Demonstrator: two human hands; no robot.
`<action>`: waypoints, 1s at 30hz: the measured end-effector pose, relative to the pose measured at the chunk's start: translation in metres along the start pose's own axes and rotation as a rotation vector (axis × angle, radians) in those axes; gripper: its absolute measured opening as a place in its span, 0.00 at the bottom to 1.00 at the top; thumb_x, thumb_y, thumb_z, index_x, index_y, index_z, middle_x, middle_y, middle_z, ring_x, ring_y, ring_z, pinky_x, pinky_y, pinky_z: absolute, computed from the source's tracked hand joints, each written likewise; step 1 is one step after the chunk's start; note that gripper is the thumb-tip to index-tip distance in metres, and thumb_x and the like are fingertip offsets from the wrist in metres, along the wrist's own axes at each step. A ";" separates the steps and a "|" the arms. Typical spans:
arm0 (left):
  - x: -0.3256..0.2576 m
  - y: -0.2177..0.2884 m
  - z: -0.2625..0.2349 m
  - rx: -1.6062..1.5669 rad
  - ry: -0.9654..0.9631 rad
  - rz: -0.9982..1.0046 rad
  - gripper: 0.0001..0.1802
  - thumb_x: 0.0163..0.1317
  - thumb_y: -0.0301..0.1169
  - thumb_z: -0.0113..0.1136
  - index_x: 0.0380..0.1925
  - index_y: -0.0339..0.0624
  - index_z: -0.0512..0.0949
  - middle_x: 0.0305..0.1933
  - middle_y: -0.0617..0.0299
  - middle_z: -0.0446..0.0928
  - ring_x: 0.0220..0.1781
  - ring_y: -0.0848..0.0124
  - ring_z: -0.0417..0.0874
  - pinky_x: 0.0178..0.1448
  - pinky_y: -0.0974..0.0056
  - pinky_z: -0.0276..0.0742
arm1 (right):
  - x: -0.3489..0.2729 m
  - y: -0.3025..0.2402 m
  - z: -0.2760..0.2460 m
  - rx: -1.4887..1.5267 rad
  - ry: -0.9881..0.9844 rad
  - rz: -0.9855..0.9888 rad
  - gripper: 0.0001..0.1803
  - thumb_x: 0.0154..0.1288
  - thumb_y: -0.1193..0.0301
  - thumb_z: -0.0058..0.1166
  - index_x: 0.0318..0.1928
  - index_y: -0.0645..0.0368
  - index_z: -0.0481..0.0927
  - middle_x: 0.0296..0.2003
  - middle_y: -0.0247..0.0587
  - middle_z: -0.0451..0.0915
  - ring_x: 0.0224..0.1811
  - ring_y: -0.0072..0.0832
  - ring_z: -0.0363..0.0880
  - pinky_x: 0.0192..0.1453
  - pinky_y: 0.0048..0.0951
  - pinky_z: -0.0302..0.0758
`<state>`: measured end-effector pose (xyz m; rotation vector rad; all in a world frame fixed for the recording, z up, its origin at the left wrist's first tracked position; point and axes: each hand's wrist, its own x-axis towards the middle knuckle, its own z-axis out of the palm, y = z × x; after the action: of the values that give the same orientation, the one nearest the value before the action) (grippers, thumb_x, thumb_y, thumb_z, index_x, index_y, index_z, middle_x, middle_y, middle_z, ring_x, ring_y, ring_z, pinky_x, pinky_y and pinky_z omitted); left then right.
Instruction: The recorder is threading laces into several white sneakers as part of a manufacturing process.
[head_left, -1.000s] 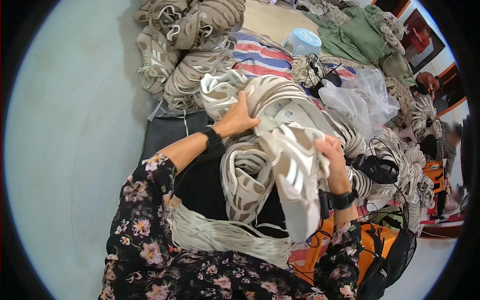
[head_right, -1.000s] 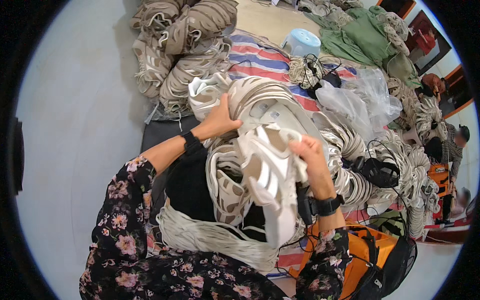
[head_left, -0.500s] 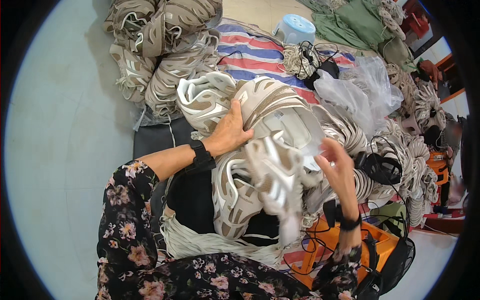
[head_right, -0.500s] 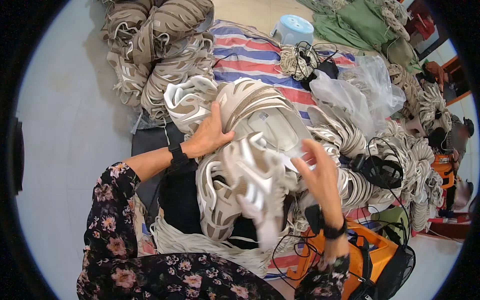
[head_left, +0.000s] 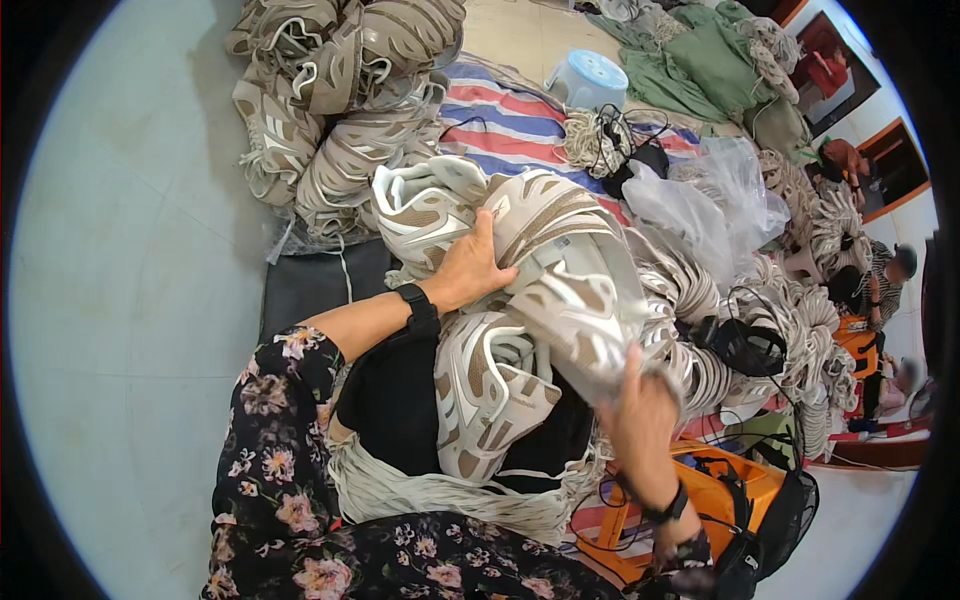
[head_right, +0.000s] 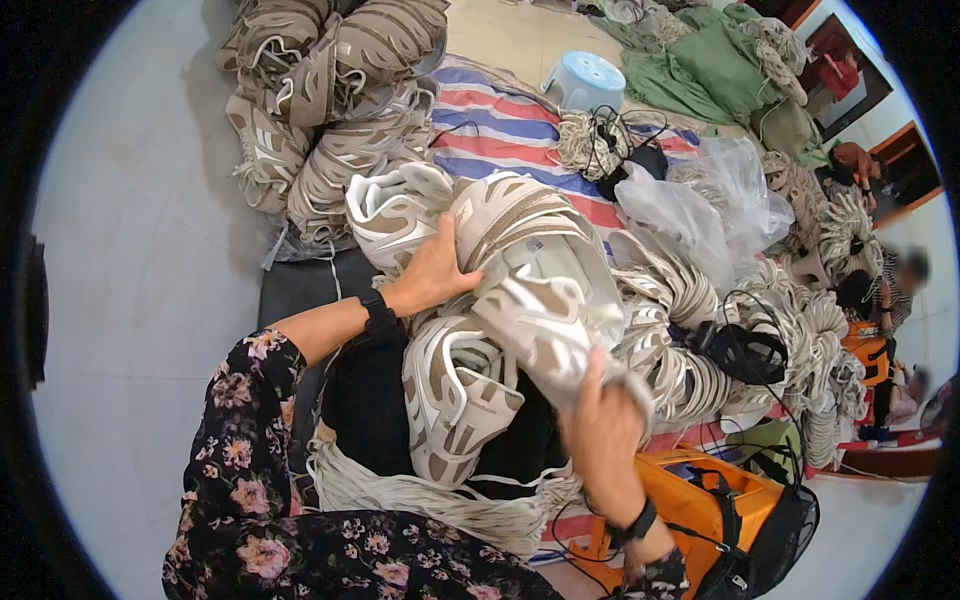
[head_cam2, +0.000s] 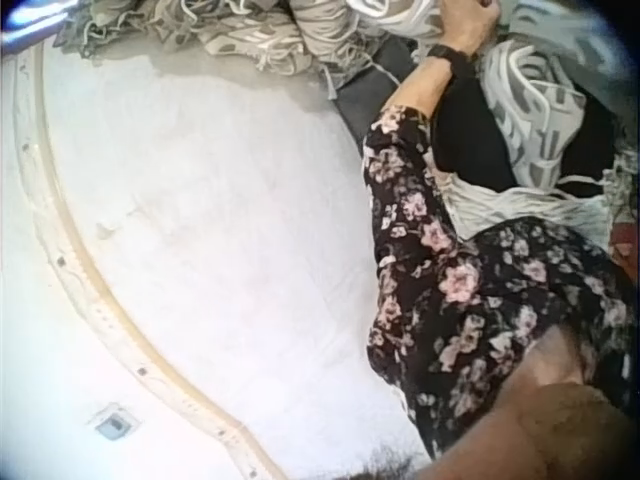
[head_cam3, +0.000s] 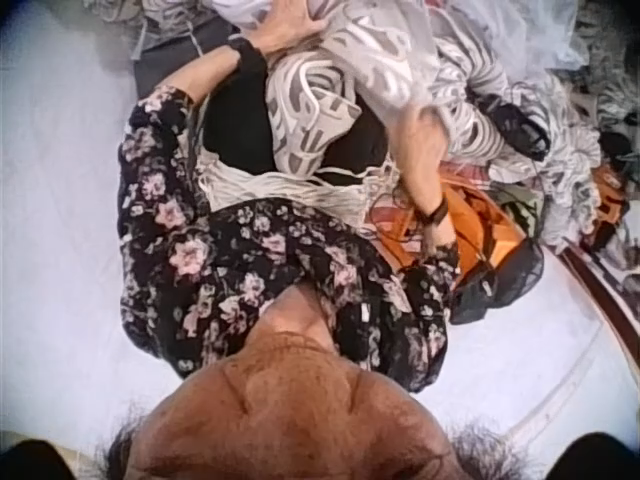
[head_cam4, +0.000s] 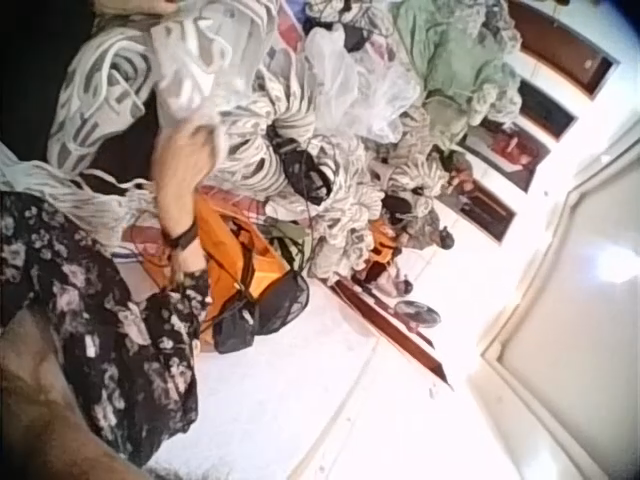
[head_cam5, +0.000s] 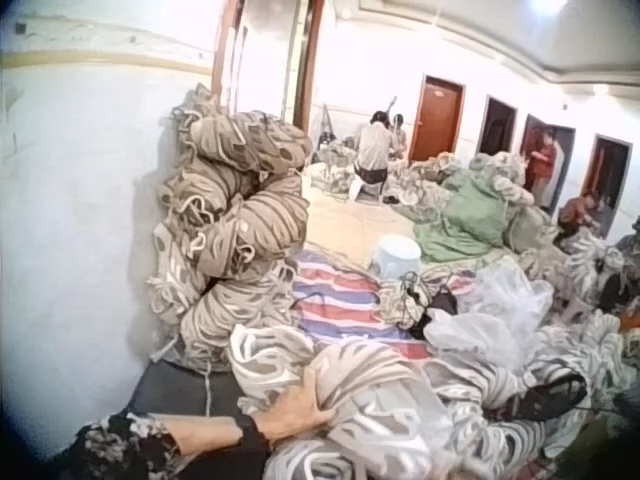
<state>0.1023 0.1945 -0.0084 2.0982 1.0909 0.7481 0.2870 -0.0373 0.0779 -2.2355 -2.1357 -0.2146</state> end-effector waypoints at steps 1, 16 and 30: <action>-0.003 -0.002 -0.002 0.010 0.008 -0.009 0.40 0.44 0.37 0.66 0.49 0.29 0.51 0.30 0.30 0.72 0.32 0.39 0.76 0.37 0.48 0.73 | 0.024 0.009 0.003 -0.054 0.115 -0.046 0.43 0.44 0.68 0.61 0.62 0.66 0.57 0.25 0.48 0.73 0.26 0.42 0.74 0.29 0.40 0.71; -0.009 0.001 -0.006 0.056 -0.104 -0.085 0.50 0.45 0.38 0.66 0.58 0.29 0.43 0.33 0.31 0.73 0.36 0.40 0.78 0.43 0.50 0.73 | 0.055 0.077 0.074 0.345 -0.152 0.494 0.27 0.60 0.49 0.47 0.25 0.63 0.82 0.21 0.59 0.77 0.26 0.50 0.79 0.32 0.43 0.73; -0.015 -0.010 -0.022 -0.314 -0.597 -0.093 0.63 0.51 0.32 0.63 0.62 0.46 0.14 0.45 0.39 0.74 0.46 0.54 0.79 0.52 0.59 0.74 | 0.039 0.087 0.135 0.581 0.044 0.472 0.22 0.61 0.57 0.49 0.31 0.67 0.78 0.19 0.58 0.75 0.22 0.46 0.75 0.30 0.41 0.70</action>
<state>0.0741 0.1919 -0.0049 1.8092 0.6818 0.1972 0.3852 0.0137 -0.0450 -2.2335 -1.3410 0.3278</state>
